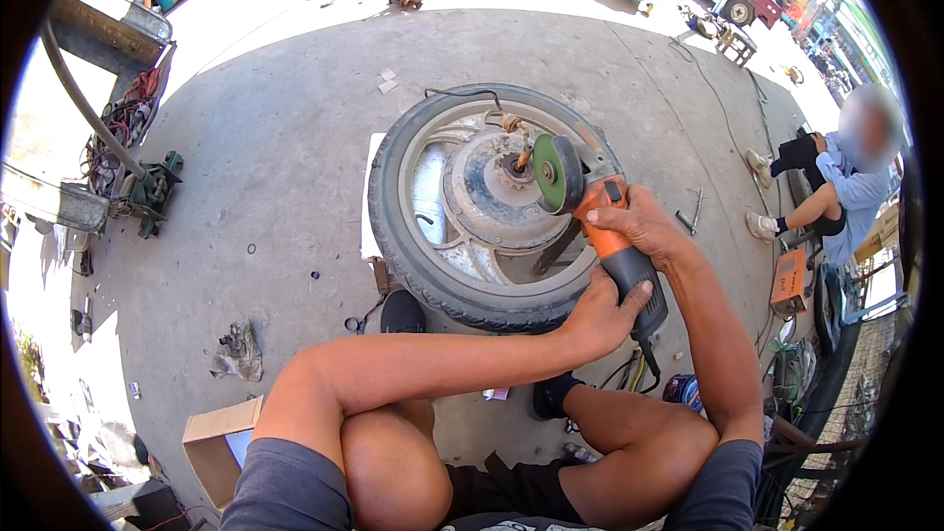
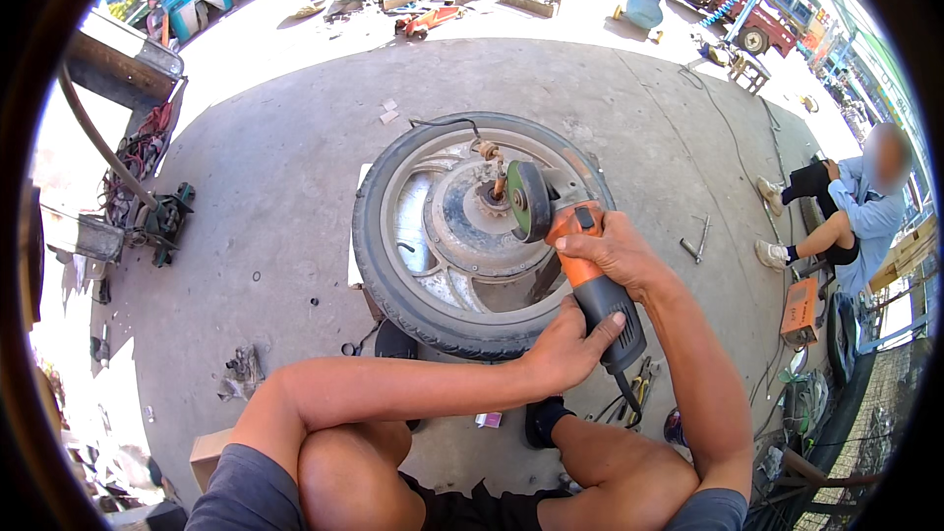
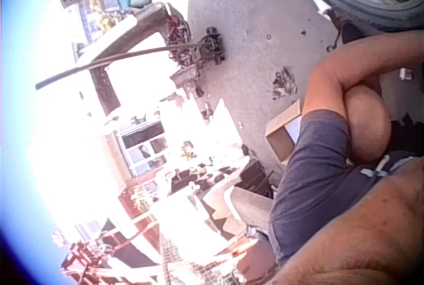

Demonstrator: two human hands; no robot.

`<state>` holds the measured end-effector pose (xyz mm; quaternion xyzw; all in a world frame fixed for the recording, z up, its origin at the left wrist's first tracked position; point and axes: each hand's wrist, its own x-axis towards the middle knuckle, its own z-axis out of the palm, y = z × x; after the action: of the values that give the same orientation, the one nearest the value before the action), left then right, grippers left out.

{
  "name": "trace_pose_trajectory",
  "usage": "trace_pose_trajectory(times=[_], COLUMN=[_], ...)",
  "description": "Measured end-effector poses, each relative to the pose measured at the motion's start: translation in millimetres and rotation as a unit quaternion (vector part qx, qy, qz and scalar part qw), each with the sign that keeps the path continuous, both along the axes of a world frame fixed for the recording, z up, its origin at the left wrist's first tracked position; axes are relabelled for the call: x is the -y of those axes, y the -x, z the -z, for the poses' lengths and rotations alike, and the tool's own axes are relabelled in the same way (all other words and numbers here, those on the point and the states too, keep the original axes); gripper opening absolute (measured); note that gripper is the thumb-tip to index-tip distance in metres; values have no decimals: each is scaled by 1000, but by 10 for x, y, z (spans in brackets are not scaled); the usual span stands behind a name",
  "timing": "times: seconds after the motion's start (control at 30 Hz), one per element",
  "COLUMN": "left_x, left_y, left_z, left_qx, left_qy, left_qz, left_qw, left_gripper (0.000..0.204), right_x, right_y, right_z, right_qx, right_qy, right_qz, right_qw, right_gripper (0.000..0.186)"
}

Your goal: The person is repairing a motorcycle wheel hub. They use an angle grinder to cut a metal component on the hub, then use pliers to adjust and remove parts from the center of the wheel.

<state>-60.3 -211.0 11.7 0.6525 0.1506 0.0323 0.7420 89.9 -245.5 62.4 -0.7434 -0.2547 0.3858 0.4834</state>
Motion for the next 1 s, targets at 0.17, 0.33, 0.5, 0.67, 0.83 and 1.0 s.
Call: trace_pose_trajectory(times=[0.17, 0.33, 0.5, 0.67, 0.83, 1.0], left_x=[-30, -18, -23, 9, 9, 42], left_y=[8, 11, 5, -11, -16, -35], left_z=[-44, -47, -64, 14, 19, 40], left_qx=[-10, -7, -12, 4, 3, 6], left_qy=[11, 14, 10, -4, -4, -6], left_qz=[15, 9, 11, -9, -9, -9], left_qw=[1000, 1000, 1000, 1000, 1000, 1000], left_gripper=[59, 58, 58, 58, 58, 59], right_x=[-6, -7, -4, -27, -22, 8], right_y=[29, 47, 21, 15, -28, -36], right_z=[-41, -64, -46, -50, 4, -11], right_qx=[5, 7, 6, -1, -6, -5], right_qy=[4, 0, 3, 0, -3, -4], right_qz=[2, 2, 4, -7, -12, -7], right_qw=[1000, 1000, 1000, 1000, 1000, 1000], right_gripper=[47, 47, 46, 46, 45, 48])
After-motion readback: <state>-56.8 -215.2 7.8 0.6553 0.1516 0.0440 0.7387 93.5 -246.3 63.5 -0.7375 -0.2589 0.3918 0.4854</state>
